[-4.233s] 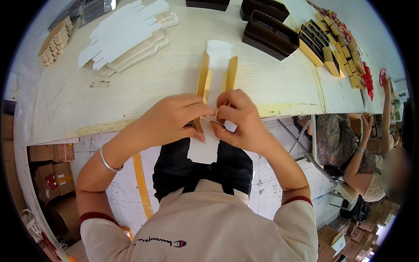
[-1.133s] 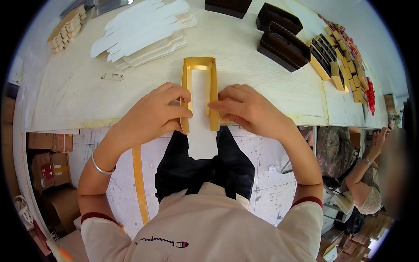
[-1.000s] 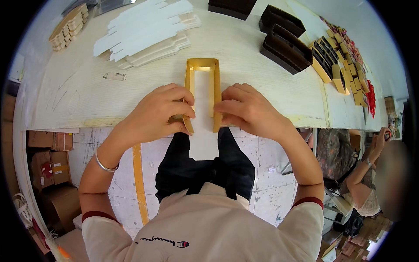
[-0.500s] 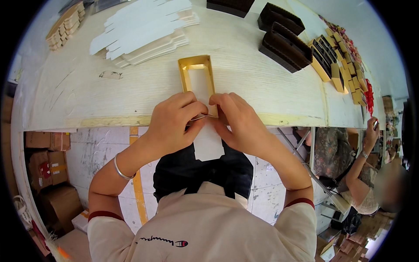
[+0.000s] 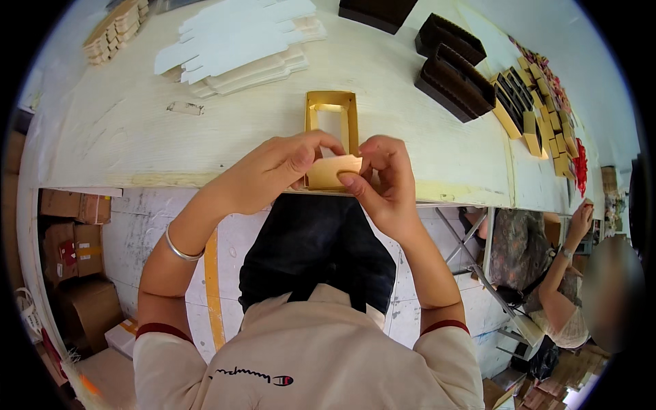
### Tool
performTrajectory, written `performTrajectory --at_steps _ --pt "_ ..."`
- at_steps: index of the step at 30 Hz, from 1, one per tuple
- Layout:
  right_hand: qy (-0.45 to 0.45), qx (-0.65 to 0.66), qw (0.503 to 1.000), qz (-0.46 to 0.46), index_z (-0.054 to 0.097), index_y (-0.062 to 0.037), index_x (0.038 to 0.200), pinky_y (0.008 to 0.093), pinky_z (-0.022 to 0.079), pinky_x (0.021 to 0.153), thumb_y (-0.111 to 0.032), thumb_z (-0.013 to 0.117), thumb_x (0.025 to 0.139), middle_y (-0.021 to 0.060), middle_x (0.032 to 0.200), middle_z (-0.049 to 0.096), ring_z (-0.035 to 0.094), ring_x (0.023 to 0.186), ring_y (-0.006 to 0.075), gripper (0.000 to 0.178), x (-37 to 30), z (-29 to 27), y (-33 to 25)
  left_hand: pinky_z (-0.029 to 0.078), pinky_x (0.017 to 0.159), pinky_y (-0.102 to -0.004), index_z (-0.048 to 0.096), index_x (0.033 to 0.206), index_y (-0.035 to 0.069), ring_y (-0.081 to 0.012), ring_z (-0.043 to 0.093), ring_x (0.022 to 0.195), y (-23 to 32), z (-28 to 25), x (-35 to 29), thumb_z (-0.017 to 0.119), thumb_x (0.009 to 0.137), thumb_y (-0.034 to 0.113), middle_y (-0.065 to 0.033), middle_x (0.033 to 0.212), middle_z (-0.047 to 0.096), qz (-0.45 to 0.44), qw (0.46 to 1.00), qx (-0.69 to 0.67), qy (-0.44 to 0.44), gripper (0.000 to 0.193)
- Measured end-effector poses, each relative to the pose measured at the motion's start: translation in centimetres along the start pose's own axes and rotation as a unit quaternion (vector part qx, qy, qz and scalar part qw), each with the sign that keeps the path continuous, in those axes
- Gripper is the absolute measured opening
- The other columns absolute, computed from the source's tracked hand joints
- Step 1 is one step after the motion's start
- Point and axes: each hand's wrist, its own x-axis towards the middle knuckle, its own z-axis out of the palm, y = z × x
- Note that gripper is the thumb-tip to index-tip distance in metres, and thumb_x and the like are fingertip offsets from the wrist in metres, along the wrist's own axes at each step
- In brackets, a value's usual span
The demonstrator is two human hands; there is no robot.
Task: The person folds flat white cardboard pieces into small rectangular boxes and inserts dark brown plastic inserts into them. The person repeats this process multiple times, stacking the finished boxes on the table.
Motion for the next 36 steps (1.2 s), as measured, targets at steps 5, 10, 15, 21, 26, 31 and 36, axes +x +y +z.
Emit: performTrajectory --at_steps 5,10,15,21,26,31,36 --pt "0.009 -0.172 0.983 -0.065 0.054 -0.0045 0.106 0.0224 0.037 0.054 0.007 0.068 0.078 0.0094 0.097 0.052 0.048 0.062 0.0117 0.033 -0.1 0.1 0.1 0.047 0.062 -0.0304 0.048 0.114 0.007 -0.0210 0.060 0.069 0.1 2.0 -0.5 0.061 0.088 0.012 -0.0110 0.091 0.059 0.017 0.993 -0.024 0.113 0.029" --pt "-0.001 -0.484 0.840 -0.247 0.063 -0.0049 0.099 0.0330 0.041 0.058 -0.009 0.073 0.071 0.0106 0.098 0.052 0.052 0.073 0.0203 0.030 -0.4 0.7 0.0 0.049 0.063 -0.0320 0.055 0.100 0.003 -0.0251 0.059 0.070 -0.3 3.5 -1.5 0.066 0.084 0.008 -0.0093 0.094 0.056 0.099 0.963 0.164 0.190 0.020" --pt "-0.127 -0.527 0.824 -0.164 0.060 -0.0054 0.083 0.0370 0.043 0.062 -0.012 0.069 0.072 0.0071 0.092 0.055 0.055 0.076 0.0238 0.016 0.1 0.4 -1.0 0.048 0.062 -0.0355 0.060 0.087 0.001 -0.0279 0.060 0.074 -0.2 4.1 -1.6 0.069 0.079 0.010 -0.0108 0.083 0.058 0.106 0.945 0.256 0.172 0.015" --pt "-0.263 -0.377 0.888 -0.007 0.063 -0.0040 0.091 0.0333 0.047 0.065 -0.006 0.068 0.076 0.0102 0.098 0.058 0.059 0.077 0.0255 0.016 2.9 -1.1 -2.8 0.046 0.060 -0.0369 0.062 0.088 0.000 -0.0279 0.059 0.068 2.4 1.9 -0.6 0.069 0.079 0.011 -0.0130 0.077 0.060 -0.039 0.970 0.234 0.046 0.016" --pt "-0.017 -0.261 0.961 -0.086 0.064 -0.0043 0.106 0.0261 0.047 0.070 0.004 0.064 0.080 0.0078 0.114 0.059 0.055 0.079 0.0127 0.028 4.0 -6.2 -4.4 0.049 0.064 -0.0301 0.063 0.106 0.006 -0.0234 0.059 0.070 3.0 2.2 -1.0 0.076 0.073 0.016 -0.0090 0.102 0.062 0.045 0.949 0.309 0.042 0.037" --pt "0.068 -0.621 0.763 -0.163 0.065 -0.0010 0.099 0.0376 0.043 0.085 -0.010 0.065 0.083 0.0127 0.102 0.063 0.057 0.095 0.0312 0.018 7.2 -16.9 -4.4 0.047 0.087 -0.0354 0.055 0.126 0.011 -0.0266 0.056 0.104 7.3 -0.8 0.5 0.080 0.063 0.020 -0.0063 0.133 0.050 0.095 0.909 0.405 -0.008 0.068" --pt "-0.001 -0.654 0.750 -0.095 0.064 -0.0003 0.084 0.0367 0.042 0.083 -0.006 0.064 0.082 0.0122 0.090 0.062 0.058 0.087 0.0293 0.007 8.0 -18.3 -3.9 0.037 0.105 -0.0398 0.049 0.132 0.010 -0.0311 0.045 0.121 2.7 -5.7 2.8 0.080 0.059 0.012 -0.0099 0.137 0.047 0.085 0.913 0.399 -0.028 0.080"
